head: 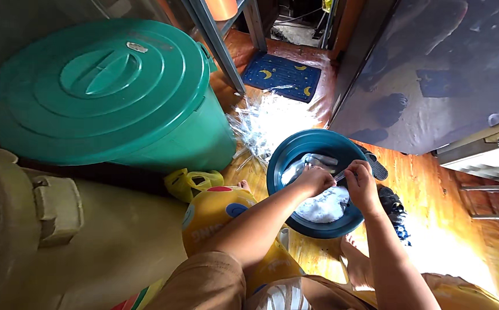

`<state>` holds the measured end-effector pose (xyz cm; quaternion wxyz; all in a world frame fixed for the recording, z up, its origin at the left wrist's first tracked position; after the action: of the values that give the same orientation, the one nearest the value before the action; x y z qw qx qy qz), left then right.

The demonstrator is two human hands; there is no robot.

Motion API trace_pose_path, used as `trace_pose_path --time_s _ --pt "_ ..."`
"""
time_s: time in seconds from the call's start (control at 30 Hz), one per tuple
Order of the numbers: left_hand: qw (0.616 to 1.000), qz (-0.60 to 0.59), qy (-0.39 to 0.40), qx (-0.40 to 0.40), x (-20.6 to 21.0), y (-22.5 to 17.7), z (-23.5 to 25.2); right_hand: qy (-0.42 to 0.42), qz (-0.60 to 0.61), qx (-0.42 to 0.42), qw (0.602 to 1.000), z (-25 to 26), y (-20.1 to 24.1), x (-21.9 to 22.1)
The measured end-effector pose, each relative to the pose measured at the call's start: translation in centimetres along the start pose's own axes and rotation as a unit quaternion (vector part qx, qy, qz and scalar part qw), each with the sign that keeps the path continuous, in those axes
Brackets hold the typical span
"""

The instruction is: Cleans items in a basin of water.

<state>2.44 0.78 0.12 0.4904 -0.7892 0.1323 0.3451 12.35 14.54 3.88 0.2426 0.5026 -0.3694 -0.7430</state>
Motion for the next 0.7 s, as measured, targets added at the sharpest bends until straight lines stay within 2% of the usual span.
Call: trace_pose_path --time_s 0.13,0.27,0.33,0.53,0.7 --pt "1.0 -0.024 -0.003 0.007 -0.5 -0.6 -0.2 0.017 0.002 0.001 1.0 -0.1 0.3 -0.1" --pt "0.983 -0.07 -0.117 0.123 -0.8 -1.4 -0.3 0.039 -0.008 0.009 0.999 -0.1 -0.2 0.2" --pt "0.978 -0.058 -0.137 0.143 -0.9 -1.1 -0.1 0.033 -0.001 0.005 0.999 -0.2 -0.4 0.3" --pt "0.998 -0.019 -0.034 0.042 -0.5 -0.3 0.0 -0.005 0.017 0.003 1.0 0.1 0.8 -0.9" --pt "0.999 0.025 0.005 0.027 0.3 0.8 0.4 -0.025 0.023 -0.004 0.999 0.2 1.5 -2.1"
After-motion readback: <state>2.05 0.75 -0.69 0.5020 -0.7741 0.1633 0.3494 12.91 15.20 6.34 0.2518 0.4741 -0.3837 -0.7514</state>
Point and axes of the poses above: each hand's wrist, its own z-axis towards the middle knuckle, its own x-axis out of the palm, y = z × x, the point moved 2 cm from there along z, towards the middle knuckle, and after that the axes turned 2 degrees about y, right-handed, at the moved point
